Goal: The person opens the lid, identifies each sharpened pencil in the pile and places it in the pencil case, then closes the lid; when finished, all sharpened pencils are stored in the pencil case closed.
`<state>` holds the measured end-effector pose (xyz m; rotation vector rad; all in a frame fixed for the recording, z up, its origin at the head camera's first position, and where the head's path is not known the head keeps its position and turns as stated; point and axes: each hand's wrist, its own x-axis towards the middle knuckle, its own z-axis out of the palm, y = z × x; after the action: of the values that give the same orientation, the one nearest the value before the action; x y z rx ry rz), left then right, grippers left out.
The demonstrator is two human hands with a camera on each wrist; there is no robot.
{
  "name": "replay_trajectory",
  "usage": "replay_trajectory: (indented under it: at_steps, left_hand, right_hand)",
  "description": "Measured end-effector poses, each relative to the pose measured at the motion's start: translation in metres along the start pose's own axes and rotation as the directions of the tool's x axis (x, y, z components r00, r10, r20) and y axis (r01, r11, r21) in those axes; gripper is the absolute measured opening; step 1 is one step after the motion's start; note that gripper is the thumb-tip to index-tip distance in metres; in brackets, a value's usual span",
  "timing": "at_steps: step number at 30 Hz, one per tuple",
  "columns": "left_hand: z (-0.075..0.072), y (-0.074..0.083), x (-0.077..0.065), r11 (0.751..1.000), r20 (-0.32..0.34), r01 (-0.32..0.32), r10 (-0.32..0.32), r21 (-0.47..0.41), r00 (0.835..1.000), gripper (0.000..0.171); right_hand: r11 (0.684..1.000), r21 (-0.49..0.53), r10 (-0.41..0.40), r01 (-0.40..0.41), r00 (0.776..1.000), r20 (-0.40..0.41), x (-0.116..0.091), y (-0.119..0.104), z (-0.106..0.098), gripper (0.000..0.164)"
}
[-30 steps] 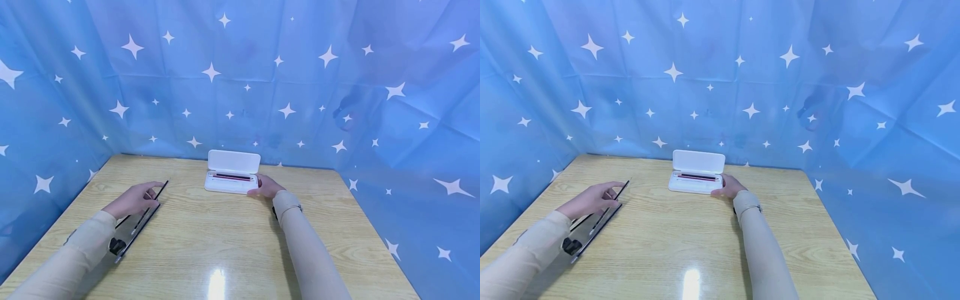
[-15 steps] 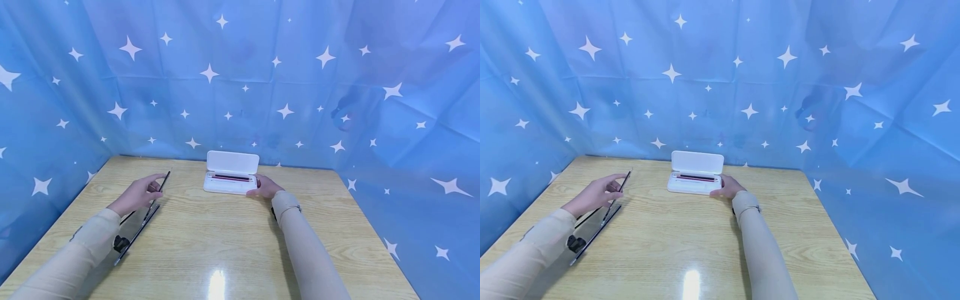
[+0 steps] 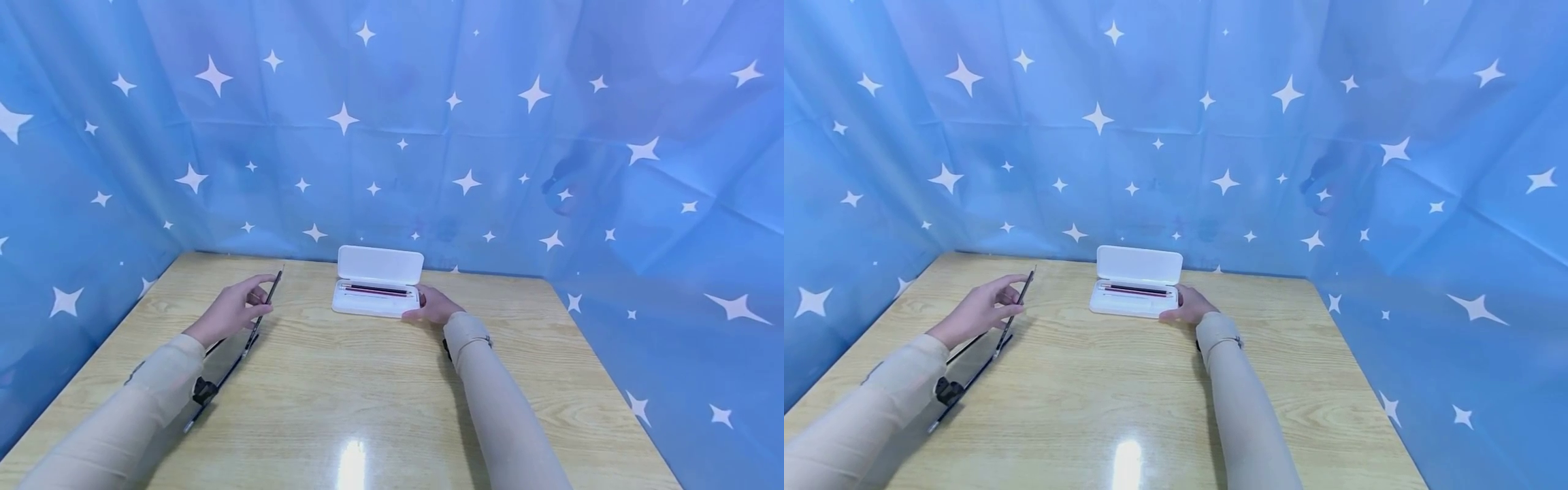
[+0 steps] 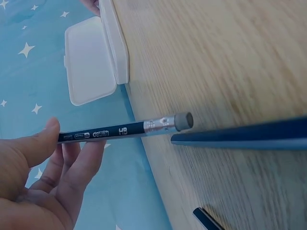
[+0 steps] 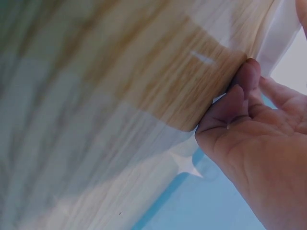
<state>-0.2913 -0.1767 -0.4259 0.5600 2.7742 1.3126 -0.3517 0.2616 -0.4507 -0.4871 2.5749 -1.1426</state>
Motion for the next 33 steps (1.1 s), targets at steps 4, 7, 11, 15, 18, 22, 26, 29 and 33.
replay_trajectory:
  at_steps: [4, 7, 11, 15, 18, 22, 26, 29, 33]
  left_hand:
    - [0.002, 0.002, 0.006, 1.0, -0.006, -0.015, 0.015, -0.015, 1.0, 0.058]
    - [0.004, 0.003, 0.011, 0.999, -0.01, -0.031, 0.03, -0.031, 0.999, 0.056]
    - [0.006, 0.003, 0.02, 0.998, -0.019, -0.042, 0.041, -0.044, 0.999, 0.057]
    - [0.009, 0.005, 0.029, 0.997, -0.023, -0.039, 0.038, -0.067, 0.999, 0.056]
    - [0.011, 0.007, 0.035, 0.995, -0.027, -0.036, 0.034, -0.097, 0.999, 0.057]
    - [0.014, 0.011, 0.042, 0.992, -0.026, -0.038, 0.035, -0.122, 0.999, 0.057]
    - [0.017, 0.015, 0.048, 0.99, -0.026, -0.046, 0.043, -0.135, 0.999, 0.058]
    - [0.02, 0.019, 0.053, 0.988, -0.04, -0.047, 0.041, -0.144, 0.998, 0.059]
    - [0.025, 0.022, 0.061, 0.987, -0.062, -0.046, 0.037, -0.152, 0.997, 0.061]
  right_hand:
    - [0.999, -0.037, -0.001, 0.001, 1.0, 0.007, 0.004, 0.007, 0.0, 0.066]
    - [0.999, -0.048, 0.008, -0.008, 1.0, 0.006, 0.008, 0.013, 0.0, 0.068]
    - [0.999, -0.036, 0.019, -0.019, 1.0, 0.004, 0.01, 0.016, 0.001, 0.068]
    - [1.0, -0.026, 0.017, -0.017, 1.0, 0.007, 0.011, 0.017, 0.001, 0.066]
    - [0.999, -0.03, 0.021, -0.02, 1.0, 0.005, 0.01, 0.016, 0.0, 0.065]
    - [0.999, -0.025, 0.024, -0.024, 1.0, 0.005, 0.008, 0.015, 0.0, 0.066]
    - [0.999, -0.019, 0.036, -0.036, 0.999, 0.008, 0.008, 0.014, 0.0, 0.067]
    - [0.999, -0.023, 0.039, -0.039, 0.999, 0.01, 0.009, 0.015, 0.0, 0.067]
    - [0.999, -0.028, 0.033, -0.033, 0.999, 0.01, 0.01, 0.016, -0.001, 0.066]
